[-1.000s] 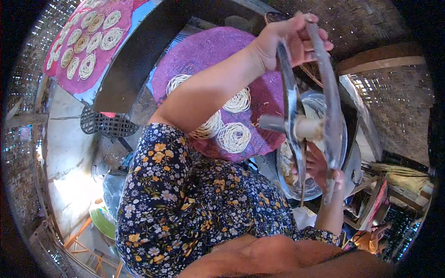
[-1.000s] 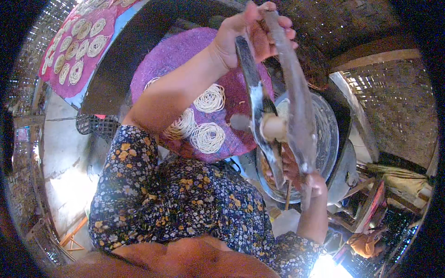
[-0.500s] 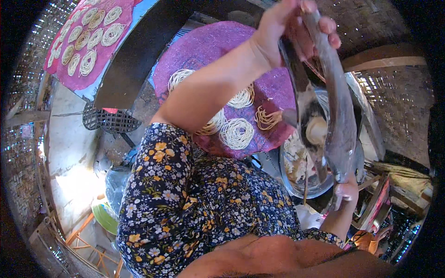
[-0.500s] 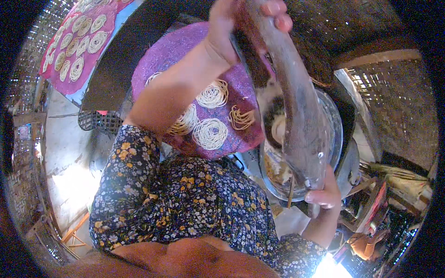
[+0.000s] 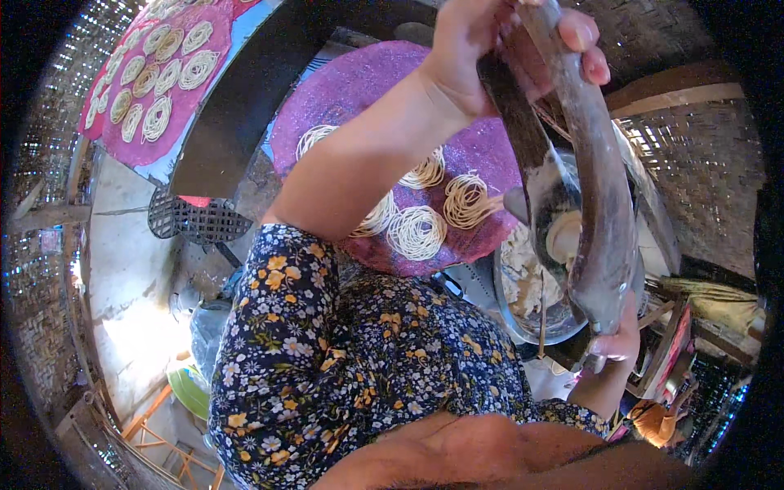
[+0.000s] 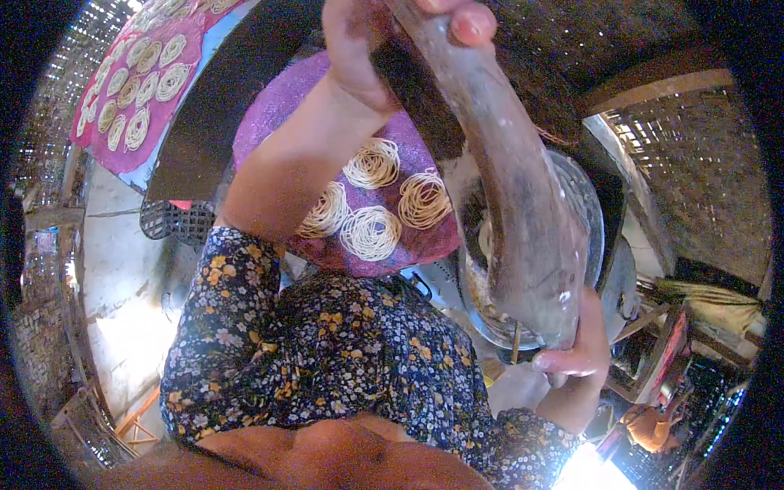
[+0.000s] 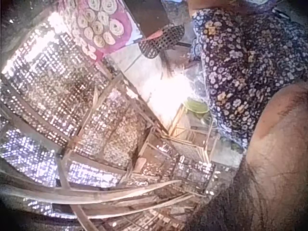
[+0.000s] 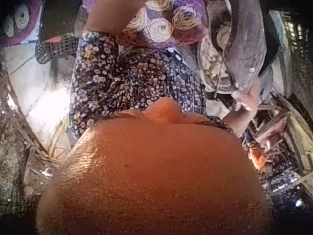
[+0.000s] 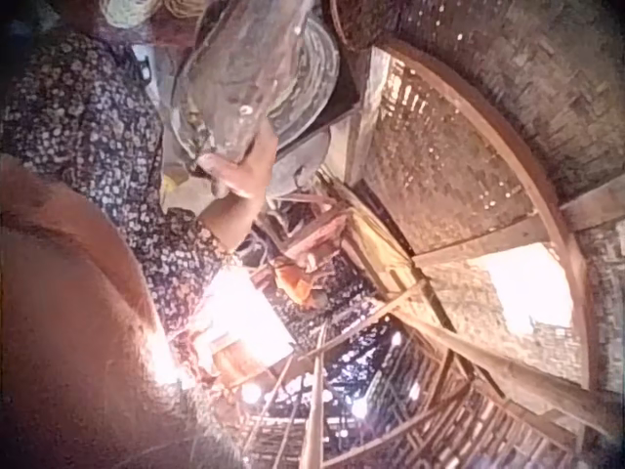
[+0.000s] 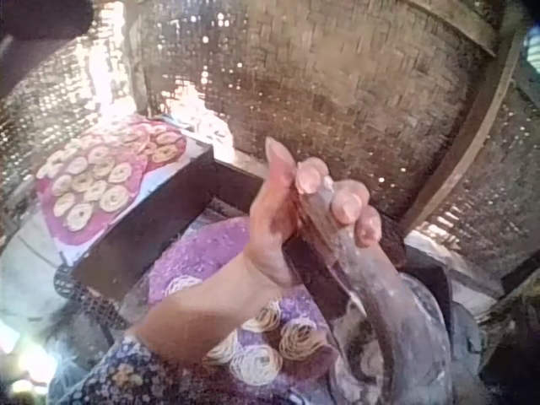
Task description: The person uses a manual piping tool to extrude spirals of dough onto a cloth-covered board and uses a spoon to refill the tool from a large bowl of batter.
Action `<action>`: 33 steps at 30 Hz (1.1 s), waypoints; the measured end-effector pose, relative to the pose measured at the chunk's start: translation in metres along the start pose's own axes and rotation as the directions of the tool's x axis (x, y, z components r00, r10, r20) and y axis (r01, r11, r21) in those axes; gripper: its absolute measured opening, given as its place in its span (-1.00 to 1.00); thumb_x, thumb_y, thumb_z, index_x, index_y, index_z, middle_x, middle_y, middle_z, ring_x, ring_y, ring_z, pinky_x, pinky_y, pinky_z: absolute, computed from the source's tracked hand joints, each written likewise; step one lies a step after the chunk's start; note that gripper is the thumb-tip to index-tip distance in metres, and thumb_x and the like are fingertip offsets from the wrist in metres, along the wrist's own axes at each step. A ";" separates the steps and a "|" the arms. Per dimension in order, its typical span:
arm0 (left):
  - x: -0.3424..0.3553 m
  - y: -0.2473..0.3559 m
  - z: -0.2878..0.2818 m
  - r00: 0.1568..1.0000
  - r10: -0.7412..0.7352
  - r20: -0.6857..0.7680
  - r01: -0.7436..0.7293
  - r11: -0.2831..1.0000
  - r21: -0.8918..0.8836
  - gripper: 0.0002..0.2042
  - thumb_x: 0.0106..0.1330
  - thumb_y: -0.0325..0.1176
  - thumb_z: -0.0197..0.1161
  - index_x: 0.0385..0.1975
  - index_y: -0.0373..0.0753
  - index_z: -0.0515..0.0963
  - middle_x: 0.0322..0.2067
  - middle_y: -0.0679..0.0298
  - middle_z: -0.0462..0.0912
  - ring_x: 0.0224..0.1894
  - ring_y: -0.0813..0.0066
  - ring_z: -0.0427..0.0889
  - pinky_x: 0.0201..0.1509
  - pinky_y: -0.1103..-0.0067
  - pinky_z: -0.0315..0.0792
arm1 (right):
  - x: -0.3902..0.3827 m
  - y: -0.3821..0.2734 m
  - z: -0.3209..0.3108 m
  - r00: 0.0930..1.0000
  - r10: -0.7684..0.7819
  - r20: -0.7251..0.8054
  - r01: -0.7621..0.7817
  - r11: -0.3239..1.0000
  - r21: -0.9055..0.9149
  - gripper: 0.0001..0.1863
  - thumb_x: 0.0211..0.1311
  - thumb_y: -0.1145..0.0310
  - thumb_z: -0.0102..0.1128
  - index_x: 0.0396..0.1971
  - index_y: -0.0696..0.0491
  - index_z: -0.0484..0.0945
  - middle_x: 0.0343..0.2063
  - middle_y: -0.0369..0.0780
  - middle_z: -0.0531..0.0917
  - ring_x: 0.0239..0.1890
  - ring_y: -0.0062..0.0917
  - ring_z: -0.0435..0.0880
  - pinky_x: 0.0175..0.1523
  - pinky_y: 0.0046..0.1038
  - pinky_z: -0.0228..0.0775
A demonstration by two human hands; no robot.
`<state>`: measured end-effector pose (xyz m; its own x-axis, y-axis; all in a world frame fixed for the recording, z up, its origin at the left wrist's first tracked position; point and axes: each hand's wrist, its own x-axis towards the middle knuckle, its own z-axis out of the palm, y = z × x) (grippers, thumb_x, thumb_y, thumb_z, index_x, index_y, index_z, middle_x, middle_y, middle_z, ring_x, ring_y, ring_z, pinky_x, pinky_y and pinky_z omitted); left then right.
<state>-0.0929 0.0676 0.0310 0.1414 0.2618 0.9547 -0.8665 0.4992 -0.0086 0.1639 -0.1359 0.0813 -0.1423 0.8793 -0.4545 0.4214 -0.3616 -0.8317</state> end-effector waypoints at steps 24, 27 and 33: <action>-0.095 -0.040 -0.008 0.427 -0.345 -0.835 0.691 0.720 0.056 -0.61 0.24 0.06 -0.14 -0.29 -0.13 0.46 -0.27 0.13 0.52 -0.18 0.19 0.48 -0.08 0.38 0.34 | 0.001 0.030 0.004 0.992 -0.050 0.117 0.040 0.996 0.082 -0.11 -0.70 0.09 0.41 -0.16 0.29 0.42 -0.28 -0.20 0.54 -0.20 -0.50 0.46 -0.04 -0.51 0.22; -0.136 -0.051 -0.009 0.227 -0.380 -0.897 0.892 0.450 0.035 -0.61 0.25 0.04 -0.13 -0.23 -0.14 0.44 -0.23 0.13 0.49 -0.15 0.20 0.45 -0.08 0.38 0.31 | 0.008 0.041 0.003 0.989 -0.115 0.090 0.107 0.990 0.087 -0.13 -0.66 0.08 0.40 -0.16 0.28 0.43 -0.29 -0.20 0.54 -0.20 -0.51 0.46 -0.04 -0.52 0.22; -0.143 -0.053 0.008 0.208 -0.317 -0.925 0.960 -0.117 0.256 -0.60 0.26 -0.02 -0.13 -0.12 -0.18 0.41 -0.15 0.14 0.43 -0.10 0.23 0.39 -0.06 0.39 0.24 | 0.014 0.031 0.012 0.994 -0.109 0.015 0.107 0.989 0.098 -0.14 -0.61 0.10 0.39 -0.14 0.28 0.42 -0.25 -0.19 0.53 -0.18 -0.51 0.46 -0.02 -0.50 0.24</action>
<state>-0.0709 -0.0029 -0.1028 0.7473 0.6603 -0.0740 0.1146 -0.0183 0.9932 0.1642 -0.1389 0.0452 -0.2006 0.9088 -0.3657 0.3137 -0.2941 -0.9028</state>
